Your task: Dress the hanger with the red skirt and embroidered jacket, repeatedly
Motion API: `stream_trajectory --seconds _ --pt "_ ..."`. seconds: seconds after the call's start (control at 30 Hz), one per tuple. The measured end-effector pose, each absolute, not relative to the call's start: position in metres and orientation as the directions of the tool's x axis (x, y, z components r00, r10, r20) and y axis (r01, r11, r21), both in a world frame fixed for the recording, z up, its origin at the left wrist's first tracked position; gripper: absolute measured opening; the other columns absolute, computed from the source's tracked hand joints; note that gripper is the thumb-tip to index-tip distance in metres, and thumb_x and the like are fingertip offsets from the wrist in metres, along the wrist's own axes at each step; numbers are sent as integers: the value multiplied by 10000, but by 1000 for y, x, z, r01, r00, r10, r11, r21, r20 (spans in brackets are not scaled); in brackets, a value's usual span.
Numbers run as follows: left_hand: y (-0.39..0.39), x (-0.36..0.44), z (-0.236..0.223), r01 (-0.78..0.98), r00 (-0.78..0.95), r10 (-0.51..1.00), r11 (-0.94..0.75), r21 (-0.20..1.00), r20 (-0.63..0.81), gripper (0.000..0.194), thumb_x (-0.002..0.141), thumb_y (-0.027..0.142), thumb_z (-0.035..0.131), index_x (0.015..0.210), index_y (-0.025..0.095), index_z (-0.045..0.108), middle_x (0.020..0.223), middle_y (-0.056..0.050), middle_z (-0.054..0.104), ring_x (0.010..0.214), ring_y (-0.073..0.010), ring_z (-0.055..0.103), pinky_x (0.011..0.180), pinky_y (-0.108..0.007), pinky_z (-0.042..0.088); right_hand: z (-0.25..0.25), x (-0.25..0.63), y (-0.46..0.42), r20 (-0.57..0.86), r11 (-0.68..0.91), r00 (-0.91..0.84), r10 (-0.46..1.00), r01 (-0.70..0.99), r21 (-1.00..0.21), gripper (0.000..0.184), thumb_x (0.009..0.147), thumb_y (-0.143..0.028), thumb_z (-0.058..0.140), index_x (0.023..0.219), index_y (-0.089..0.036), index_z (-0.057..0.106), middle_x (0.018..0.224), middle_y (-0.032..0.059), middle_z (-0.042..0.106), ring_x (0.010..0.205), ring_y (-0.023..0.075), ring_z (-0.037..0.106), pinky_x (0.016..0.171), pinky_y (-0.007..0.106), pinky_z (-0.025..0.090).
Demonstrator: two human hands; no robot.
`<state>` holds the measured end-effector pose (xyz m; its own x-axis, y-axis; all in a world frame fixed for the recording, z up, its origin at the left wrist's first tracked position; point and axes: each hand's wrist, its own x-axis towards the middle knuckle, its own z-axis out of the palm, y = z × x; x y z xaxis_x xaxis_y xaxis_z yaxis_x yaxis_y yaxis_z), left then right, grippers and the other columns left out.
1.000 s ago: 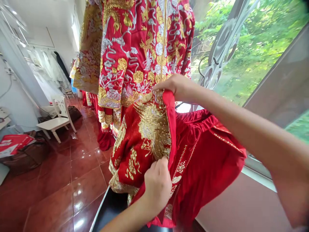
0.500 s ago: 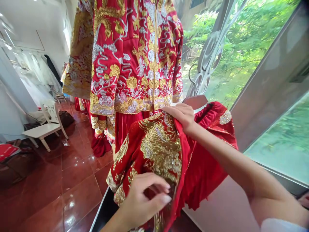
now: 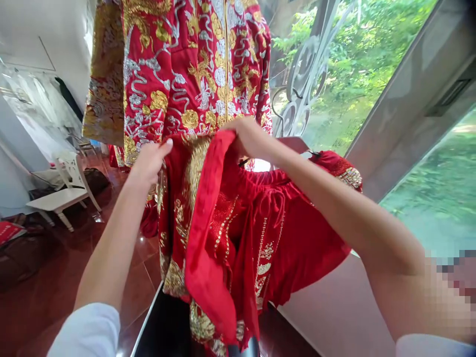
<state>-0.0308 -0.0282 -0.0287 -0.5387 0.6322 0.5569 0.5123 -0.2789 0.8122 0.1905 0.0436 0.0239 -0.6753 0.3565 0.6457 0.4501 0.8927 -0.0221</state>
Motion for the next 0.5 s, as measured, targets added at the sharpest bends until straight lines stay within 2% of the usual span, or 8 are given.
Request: stream_trajectory --seconds 0.07,0.13,0.17,0.23,0.27,0.33,0.4,0.5 --pt "-56 -19 -10 601 -517 556 -307 738 651 420 830 432 576 554 206 353 536 70 259 493 -66 303 567 -256 336 42 204 37 775 926 -580 252 376 -19 273 738 0 445 771 -102 696 724 61 681 734 150 646 661 243 482" --pt "-93 6 -17 769 -436 492 -233 596 754 442 831 557 523 577 211 419 551 48 320 488 -93 337 526 -276 308 42 229 29 872 958 -490 24 262 121 245 811 -57 514 910 -135 723 887 71 723 861 167 673 766 262 507" --pt "-110 23 -31 826 -419 498 -139 547 759 419 818 589 521 619 220 502 566 31 411 500 -124 404 524 -302 326 34 243 26 862 960 -499 -84 193 205 240 847 -102 539 991 -172 718 971 67 725 920 166 672 816 268 508" --pt "-132 60 -77 857 -352 557 -130 498 752 376 767 596 584 823 227 628 690 -27 606 605 -213 563 580 -385 455 6 265 28 766 949 -607 -212 58 309 269 899 -172 539 1118 -246 676 1066 53 712 975 158 662 859 284 513" --pt "-135 77 -105 858 -339 575 -136 495 745 470 749 606 597 1010 216 624 862 -89 663 781 -291 628 698 -472 503 -11 271 33 722 945 -650 -239 16 327 290 921 -190 510 1161 -269 651 1084 51 707 991 161 653 871 308 516" --pt "-125 104 -158 878 -330 537 -126 461 777 686 711 606 643 1228 174 514 1157 -210 608 1116 -408 558 903 -600 452 -45 272 51 718 942 -655 -236 28 335 316 955 -238 441 1213 -311 609 1127 37 691 1045 176 616 911 369 504" --pt "-100 114 -197 877 -409 466 -36 479 785 705 779 513 627 1333 150 385 1281 -267 521 1239 -415 478 1007 -637 364 -71 261 72 778 933 -597 -194 133 334 311 970 -297 398 1193 -345 609 1144 18 683 1066 191 582 940 418 484" --pt "-66 98 -219 835 -516 397 37 549 759 744 781 471 651 1353 131 319 1305 -282 489 1289 -415 432 1066 -654 277 -89 239 97 808 905 -573 -141 257 340 305 961 -291 386 1129 -355 633 1123 18 683 1064 211 553 994 486 437"
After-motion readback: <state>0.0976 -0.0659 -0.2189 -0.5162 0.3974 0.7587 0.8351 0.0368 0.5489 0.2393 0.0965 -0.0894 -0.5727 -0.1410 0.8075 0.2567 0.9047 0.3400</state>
